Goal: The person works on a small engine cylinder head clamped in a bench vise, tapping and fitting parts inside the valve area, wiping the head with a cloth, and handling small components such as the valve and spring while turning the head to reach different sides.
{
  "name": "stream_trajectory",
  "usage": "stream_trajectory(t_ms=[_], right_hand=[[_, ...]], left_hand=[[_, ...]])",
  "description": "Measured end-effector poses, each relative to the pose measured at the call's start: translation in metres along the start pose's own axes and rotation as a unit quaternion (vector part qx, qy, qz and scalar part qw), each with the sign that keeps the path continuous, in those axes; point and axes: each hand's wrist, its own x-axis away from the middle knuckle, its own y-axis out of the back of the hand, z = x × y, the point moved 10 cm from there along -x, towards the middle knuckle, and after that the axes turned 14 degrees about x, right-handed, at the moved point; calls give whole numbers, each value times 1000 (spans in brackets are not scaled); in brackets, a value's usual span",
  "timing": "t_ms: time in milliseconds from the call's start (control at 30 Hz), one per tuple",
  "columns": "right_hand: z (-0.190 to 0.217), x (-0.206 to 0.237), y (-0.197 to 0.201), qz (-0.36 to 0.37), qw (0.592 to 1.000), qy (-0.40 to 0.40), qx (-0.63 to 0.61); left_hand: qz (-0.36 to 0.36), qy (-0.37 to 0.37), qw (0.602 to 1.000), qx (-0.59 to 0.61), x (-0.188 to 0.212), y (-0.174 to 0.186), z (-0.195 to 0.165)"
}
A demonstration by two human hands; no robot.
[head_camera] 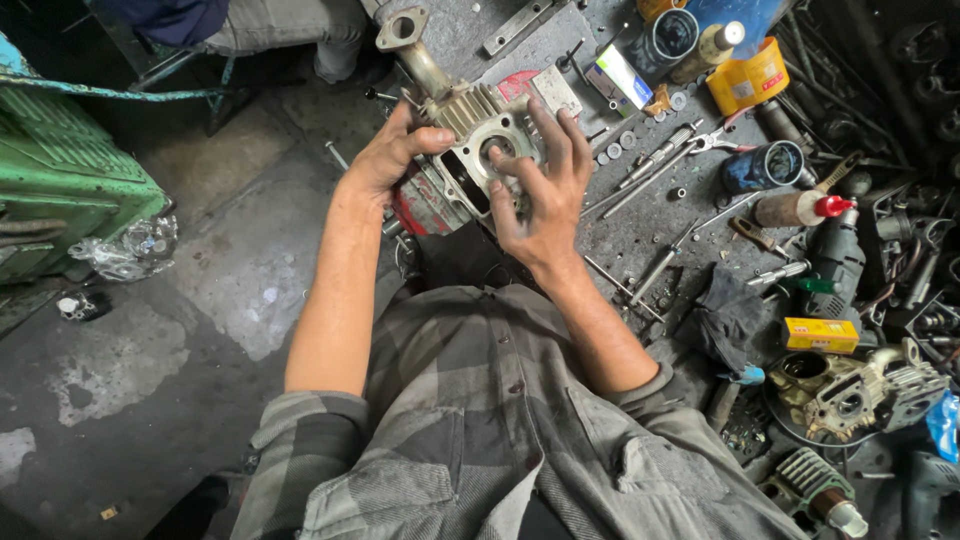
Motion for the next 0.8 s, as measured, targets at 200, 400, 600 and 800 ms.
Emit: stream_trajectory(t_ms=[200,400,600,800], right_hand=[[8,-4,5,42,999,19,23],[37,-36,-2,150,972,130,122],[-6,-44,96,152,978,109,-87],[-183,29,195,-21,977,-193,-92]], left_hand=[[35,-30,998,-39,-5,4,-1],[49,-55,996,-55,-7,8,-2],[55,-23,998,-21,-4,3,3],[29,-23,995,-88,-9,15,6]])
